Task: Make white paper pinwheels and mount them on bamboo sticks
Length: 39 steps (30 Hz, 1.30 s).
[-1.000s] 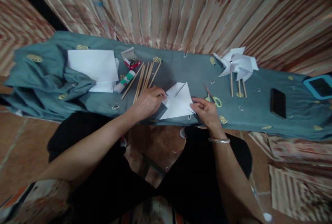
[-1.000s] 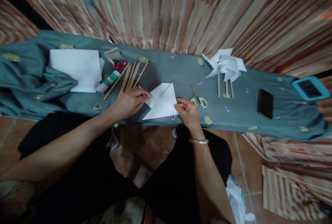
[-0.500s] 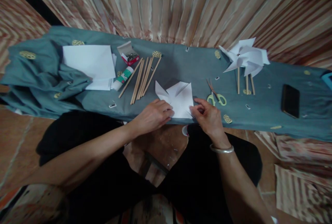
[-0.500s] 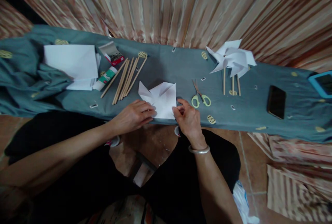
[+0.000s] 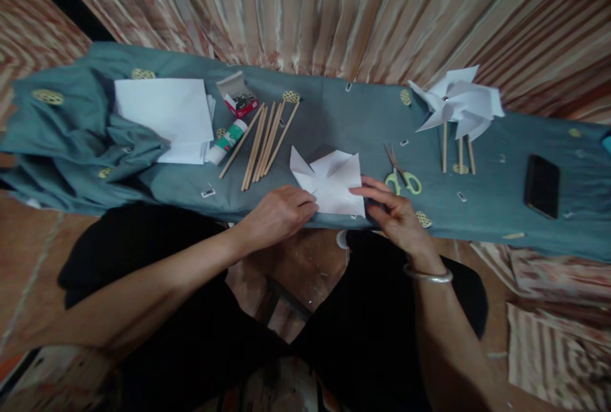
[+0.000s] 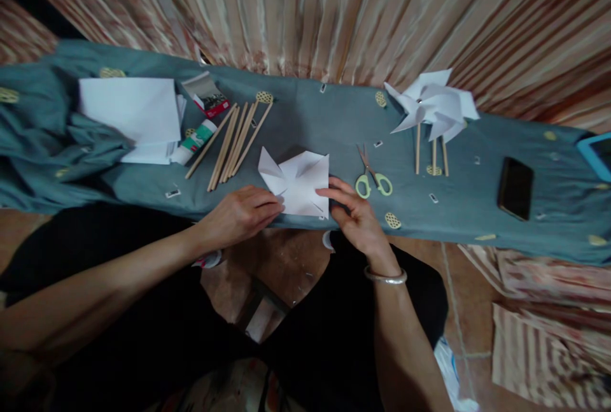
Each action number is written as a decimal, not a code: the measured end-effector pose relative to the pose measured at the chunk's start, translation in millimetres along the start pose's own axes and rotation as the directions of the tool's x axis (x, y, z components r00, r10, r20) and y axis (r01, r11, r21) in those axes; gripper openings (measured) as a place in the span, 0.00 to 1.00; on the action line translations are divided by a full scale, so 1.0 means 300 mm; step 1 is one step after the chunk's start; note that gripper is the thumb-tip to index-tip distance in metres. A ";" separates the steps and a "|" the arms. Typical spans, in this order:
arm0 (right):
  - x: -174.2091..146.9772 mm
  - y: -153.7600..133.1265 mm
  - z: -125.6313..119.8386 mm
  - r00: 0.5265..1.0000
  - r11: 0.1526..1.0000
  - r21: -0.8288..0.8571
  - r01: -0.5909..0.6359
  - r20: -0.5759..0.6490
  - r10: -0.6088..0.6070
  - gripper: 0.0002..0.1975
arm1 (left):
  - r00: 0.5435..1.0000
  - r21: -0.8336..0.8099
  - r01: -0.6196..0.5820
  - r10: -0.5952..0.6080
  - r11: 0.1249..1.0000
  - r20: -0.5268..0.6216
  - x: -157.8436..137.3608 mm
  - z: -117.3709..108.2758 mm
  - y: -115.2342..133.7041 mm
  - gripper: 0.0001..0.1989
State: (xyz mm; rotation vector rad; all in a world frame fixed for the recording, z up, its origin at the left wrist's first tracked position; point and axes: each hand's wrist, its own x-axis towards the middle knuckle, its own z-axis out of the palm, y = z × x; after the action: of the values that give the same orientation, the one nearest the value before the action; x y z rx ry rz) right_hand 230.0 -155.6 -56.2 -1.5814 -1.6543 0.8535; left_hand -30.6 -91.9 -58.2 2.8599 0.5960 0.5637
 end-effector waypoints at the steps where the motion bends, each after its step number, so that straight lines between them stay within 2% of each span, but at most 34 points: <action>1: 0.000 0.003 -0.003 1.000 1.000 -0.023 0.007 0.003 -0.007 0.20 | 1.000 -0.002 0.004 -0.004 1.000 -0.001 0.000 -0.001 -0.001 0.07; 5: 0.002 0.000 0.002 0.999 0.995 -0.096 0.027 -0.027 -0.030 0.15 | 1.000 -0.008 0.015 -0.015 1.000 -0.002 -0.002 -0.003 -0.003 0.08; 13: 0.011 -0.047 0.033 0.999 0.984 0.179 -0.004 0.035 -0.002 0.10 | 1.000 0.018 0.001 -0.001 1.000 0.026 0.003 -0.005 0.005 0.08; 21: 0.041 -0.067 0.064 0.999 0.973 0.231 -0.023 0.031 0.016 0.02 | 0.996 0.042 -0.010 0.006 0.999 0.086 0.008 -0.010 0.013 0.08; 28: 0.054 -0.067 0.039 0.994 0.988 0.152 -0.015 0.113 -0.002 0.10 | 0.996 0.017 0.006 -0.008 1.000 0.086 0.005 -0.011 0.011 0.09; 34: 0.048 -0.041 -0.007 0.994 0.992 0.116 -0.052 0.106 0.039 0.10 | 0.995 -0.046 0.073 -0.070 0.996 0.067 0.000 -0.007 0.002 0.10; 39: 0.039 -0.050 -0.016 0.978 0.982 0.151 -0.113 0.190 0.083 0.12 | 0.993 -0.055 0.093 -0.088 0.994 0.073 0.003 -0.009 0.001 0.10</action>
State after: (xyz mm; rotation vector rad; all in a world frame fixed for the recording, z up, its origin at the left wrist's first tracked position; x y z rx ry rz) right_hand 225.5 -144.5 -40.7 -1.5205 -1.5966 1.1850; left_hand -30.8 -91.7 -55.5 2.7689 0.6819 0.4562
